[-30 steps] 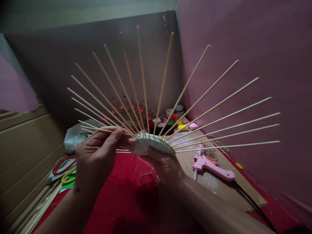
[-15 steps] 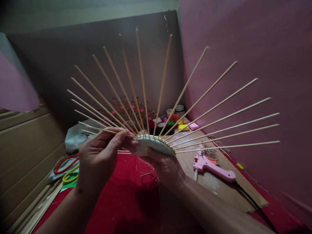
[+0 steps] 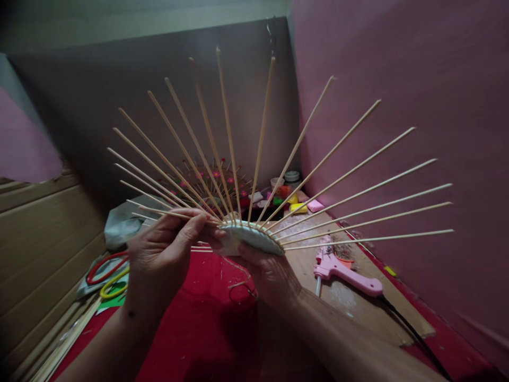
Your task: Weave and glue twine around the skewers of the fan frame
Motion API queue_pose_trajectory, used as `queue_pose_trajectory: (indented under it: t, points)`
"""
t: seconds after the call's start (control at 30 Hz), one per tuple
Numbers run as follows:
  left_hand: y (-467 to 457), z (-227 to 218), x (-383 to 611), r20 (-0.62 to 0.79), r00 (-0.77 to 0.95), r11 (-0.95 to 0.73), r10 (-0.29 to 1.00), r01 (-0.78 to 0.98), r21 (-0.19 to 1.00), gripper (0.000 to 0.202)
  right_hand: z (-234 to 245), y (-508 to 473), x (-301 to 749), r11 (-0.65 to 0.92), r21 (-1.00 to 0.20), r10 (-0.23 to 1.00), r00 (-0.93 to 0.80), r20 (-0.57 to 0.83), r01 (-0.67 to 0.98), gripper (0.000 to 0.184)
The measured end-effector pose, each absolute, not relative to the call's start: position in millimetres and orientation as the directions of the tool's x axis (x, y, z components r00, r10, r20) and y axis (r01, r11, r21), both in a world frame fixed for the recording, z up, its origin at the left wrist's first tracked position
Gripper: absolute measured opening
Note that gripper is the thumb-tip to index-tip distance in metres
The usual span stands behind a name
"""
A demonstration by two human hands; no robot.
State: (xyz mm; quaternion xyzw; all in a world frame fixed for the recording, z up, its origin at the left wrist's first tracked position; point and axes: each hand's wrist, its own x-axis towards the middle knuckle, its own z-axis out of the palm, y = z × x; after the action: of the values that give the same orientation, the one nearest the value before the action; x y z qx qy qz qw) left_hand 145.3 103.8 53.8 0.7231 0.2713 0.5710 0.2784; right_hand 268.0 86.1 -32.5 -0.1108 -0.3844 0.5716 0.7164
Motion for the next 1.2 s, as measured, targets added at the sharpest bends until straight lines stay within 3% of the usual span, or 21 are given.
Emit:
queue_pose_trajectory:
  t: [0.3,0.7,0.97,1.2]
  points:
    - [104.7,52.5,145.2,0.694,0.220,-0.726,0.686,0.156,0.669,0.006,-31.7,85.9,267.3,0.325,-0.614,0.897,0.029,0.441,-0.719,0.023]
    - [112.6,47.1,154.8,0.461,0.164,-0.450,0.872,-0.106,0.887,0.016,-35.3,92.7,273.5,0.294,-0.567,0.929,0.091,0.358,-0.770,0.027]
    - [109.3,46.3,152.4,0.575,0.121,-0.576,0.809,-0.028,0.817,0.011,-31.5,89.0,271.3,0.291,-0.575,0.918,0.054,0.392,-0.765,0.027]
    - [109.1,47.0,152.5,0.567,0.154,-0.571,0.809,-0.019,0.821,0.009,-32.1,88.6,271.9,0.284,-0.585,0.911,0.024,0.412,-0.760,0.029]
